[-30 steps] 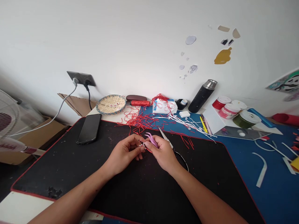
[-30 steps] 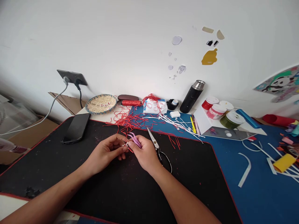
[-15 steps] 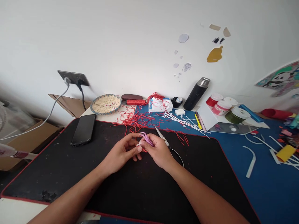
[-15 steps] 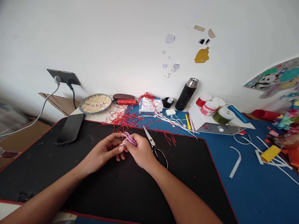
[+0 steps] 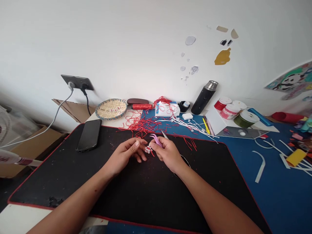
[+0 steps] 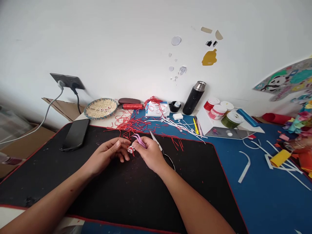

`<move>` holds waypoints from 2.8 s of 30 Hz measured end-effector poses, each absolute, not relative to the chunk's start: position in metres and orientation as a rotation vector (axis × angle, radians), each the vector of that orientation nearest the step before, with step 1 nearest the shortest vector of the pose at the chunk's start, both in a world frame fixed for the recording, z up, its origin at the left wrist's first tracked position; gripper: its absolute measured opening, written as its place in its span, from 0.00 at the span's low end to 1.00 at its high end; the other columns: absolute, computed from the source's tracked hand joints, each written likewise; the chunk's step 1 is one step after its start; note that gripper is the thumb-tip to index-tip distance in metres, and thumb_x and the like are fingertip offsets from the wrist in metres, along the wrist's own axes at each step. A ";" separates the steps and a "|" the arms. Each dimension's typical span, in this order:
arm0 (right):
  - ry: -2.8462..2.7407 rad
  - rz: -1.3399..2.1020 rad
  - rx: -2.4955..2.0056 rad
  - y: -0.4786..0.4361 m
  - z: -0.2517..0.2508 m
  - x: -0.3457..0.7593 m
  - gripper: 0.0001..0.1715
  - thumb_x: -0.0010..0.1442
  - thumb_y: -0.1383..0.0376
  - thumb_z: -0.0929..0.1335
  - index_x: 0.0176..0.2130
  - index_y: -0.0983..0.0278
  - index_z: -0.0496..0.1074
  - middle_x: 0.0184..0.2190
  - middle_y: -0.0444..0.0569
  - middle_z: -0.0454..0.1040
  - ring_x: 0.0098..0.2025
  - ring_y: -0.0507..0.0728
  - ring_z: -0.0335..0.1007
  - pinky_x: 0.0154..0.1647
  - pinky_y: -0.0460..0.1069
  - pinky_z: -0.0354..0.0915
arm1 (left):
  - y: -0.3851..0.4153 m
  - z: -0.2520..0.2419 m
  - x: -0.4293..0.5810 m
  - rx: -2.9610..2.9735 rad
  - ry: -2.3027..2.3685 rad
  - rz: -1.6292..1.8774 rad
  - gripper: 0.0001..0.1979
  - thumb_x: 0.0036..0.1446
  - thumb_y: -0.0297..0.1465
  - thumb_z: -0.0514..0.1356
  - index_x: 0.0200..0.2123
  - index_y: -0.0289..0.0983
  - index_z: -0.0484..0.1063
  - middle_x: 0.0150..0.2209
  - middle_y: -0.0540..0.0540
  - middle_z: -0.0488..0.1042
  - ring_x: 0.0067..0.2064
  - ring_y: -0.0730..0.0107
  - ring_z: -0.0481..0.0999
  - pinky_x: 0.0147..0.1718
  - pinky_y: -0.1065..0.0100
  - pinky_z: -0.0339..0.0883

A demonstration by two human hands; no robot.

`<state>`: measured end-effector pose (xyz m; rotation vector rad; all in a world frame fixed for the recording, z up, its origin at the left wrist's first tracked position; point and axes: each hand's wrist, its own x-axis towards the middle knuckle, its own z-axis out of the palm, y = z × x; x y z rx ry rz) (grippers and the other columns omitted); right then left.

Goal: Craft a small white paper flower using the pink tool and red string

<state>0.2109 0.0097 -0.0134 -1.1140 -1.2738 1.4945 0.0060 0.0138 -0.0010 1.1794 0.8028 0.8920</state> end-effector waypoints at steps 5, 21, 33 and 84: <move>-1.268 1.522 -1.118 0.009 -0.013 0.210 0.21 0.61 0.48 0.74 0.37 0.62 0.72 0.17 0.32 0.53 0.17 0.47 0.42 0.18 0.45 0.42 | 0.013 0.001 0.005 1.172 0.812 0.871 0.22 0.63 0.49 0.66 0.43 0.34 0.79 0.32 0.45 0.81 0.31 0.64 0.82 0.28 0.68 0.73; -1.315 1.570 -1.142 0.009 -0.014 0.211 0.20 0.63 0.49 0.72 0.37 0.62 0.71 0.19 0.34 0.55 0.19 0.48 0.44 0.18 0.45 0.43 | 0.015 0.003 0.006 1.181 0.881 0.790 0.19 0.58 0.45 0.71 0.41 0.35 0.78 0.29 0.47 0.81 0.31 0.67 0.79 0.30 0.69 0.70; -1.341 1.562 -1.155 0.009 -0.018 0.211 0.20 0.63 0.49 0.72 0.39 0.63 0.73 0.18 0.34 0.55 0.18 0.48 0.45 0.19 0.45 0.43 | 0.013 -0.002 0.012 1.182 0.851 0.825 0.18 0.56 0.40 0.73 0.43 0.37 0.73 0.33 0.50 0.78 0.30 0.70 0.77 0.28 0.70 0.68; -1.291 1.647 -1.196 0.011 -0.010 0.212 0.27 0.62 0.42 0.72 0.40 0.63 0.74 0.21 0.36 0.57 0.21 0.49 0.44 0.21 0.46 0.44 | 0.013 0.000 0.015 1.073 0.890 0.847 0.17 0.54 0.39 0.74 0.42 0.36 0.79 0.30 0.48 0.79 0.32 0.66 0.78 0.30 0.67 0.72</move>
